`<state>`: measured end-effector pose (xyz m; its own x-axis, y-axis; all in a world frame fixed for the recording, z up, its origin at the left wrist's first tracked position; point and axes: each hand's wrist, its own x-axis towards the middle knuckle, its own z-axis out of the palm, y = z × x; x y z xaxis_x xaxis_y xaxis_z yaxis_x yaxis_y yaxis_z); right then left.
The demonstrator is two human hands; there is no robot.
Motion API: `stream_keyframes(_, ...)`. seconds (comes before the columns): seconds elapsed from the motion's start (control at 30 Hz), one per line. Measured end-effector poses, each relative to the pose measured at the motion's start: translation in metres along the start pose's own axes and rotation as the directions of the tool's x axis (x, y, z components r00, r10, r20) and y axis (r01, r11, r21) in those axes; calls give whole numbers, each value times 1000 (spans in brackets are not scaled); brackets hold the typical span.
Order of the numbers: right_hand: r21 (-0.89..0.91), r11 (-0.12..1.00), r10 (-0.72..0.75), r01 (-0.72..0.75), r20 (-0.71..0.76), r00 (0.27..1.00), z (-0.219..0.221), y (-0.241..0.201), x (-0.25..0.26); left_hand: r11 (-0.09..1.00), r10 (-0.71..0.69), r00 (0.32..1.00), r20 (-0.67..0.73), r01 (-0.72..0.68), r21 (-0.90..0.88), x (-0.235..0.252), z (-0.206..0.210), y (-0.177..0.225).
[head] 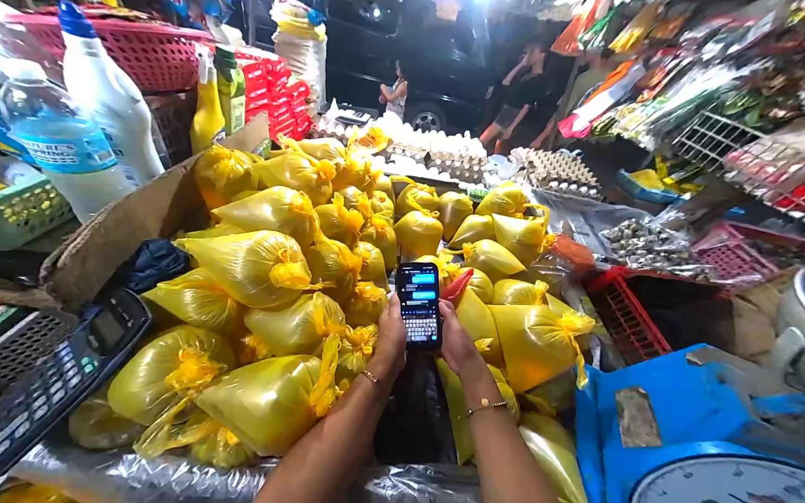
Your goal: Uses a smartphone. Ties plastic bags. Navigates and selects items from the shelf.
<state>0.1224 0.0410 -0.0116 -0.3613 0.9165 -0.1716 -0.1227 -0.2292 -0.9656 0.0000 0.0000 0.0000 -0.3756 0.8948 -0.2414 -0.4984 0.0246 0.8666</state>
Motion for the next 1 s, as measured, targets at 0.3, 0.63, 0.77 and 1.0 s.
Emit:
stream_keyframes(0.3, -39, 996, 77, -76, 24, 997, -13, 13, 5, 987, -138, 989, 49, 133, 89, 0, -6, -9)
stream_keyframes(0.63, -13, 995, 101, -101, -24, 995, -7, 16, 15, 987, -152, 987, -55, 155, 52, 13, -3, -15)
stream_keyframes(0.77, -8, 990, 139, -140, -40, 989, -6, 15, 14, 987, -164, 986, -38, 163, -9, 14, -4, -18)
stream_keyframes(1.0, -37, 985, 167, -170, -72, 983, -2, 8, 9, 987, -149, 985, -89, 153, 41, 7, 2, -8)
